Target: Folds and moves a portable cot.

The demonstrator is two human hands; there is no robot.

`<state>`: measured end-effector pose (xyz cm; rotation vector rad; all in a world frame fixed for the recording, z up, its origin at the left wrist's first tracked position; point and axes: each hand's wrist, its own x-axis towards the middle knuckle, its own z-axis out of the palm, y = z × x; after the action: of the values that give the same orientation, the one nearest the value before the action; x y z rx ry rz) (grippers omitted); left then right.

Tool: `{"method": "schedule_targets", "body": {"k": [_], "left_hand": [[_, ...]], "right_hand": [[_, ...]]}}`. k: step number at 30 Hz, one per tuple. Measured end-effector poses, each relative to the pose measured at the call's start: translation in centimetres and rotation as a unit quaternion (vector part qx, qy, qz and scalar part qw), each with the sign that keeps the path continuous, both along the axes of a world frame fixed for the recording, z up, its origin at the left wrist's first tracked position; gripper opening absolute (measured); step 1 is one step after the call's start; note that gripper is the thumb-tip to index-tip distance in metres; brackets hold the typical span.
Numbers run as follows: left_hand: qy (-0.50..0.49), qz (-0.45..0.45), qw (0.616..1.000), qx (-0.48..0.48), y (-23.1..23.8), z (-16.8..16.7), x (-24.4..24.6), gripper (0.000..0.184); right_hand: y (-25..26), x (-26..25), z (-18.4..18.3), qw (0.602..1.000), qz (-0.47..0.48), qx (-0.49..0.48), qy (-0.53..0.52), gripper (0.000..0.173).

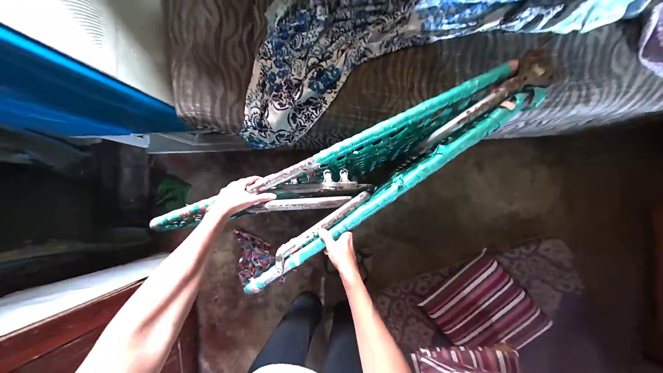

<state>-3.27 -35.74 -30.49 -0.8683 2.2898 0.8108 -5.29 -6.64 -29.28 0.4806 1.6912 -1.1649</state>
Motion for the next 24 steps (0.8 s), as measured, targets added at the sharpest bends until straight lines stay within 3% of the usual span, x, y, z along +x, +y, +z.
{"method": "schedule_targets", "body": {"k": [3,6,10,19,22,24], "left_hand": [[-0.005,0.025,1.0,0.0,0.5,0.6,-0.6,0.054],[0.0,0.021,1.0,0.004,0.9,0.8,-0.3,0.059],[-0.021,0.004,1.0,0.007,0.7,0.9,-0.7,0.079],[-0.037,0.021,0.999,0.015,-1.1,0.8,-1.5,0.093],[0.093,0.124,0.987,-0.029,0.4,1.4,0.3,0.077],[0.225,0.233,0.938,-0.122,4.1,1.8,3.0,0.048]], "right_hand": [[-0.1,-0.4,-0.1,0.999,0.038,0.037,-0.004,0.07],[0.4,0.4,-1.0,0.997,0.049,0.055,0.005,0.066],[0.6,0.5,-1.7,0.995,0.072,0.066,0.004,0.067],[-1.6,-2.2,0.0,0.951,0.261,0.157,-0.057,0.07],[-1.7,-3.9,0.7,0.911,0.367,0.156,-0.105,0.074],[-0.9,-6.2,2.0,0.866,0.477,0.065,-0.136,0.065]]}}
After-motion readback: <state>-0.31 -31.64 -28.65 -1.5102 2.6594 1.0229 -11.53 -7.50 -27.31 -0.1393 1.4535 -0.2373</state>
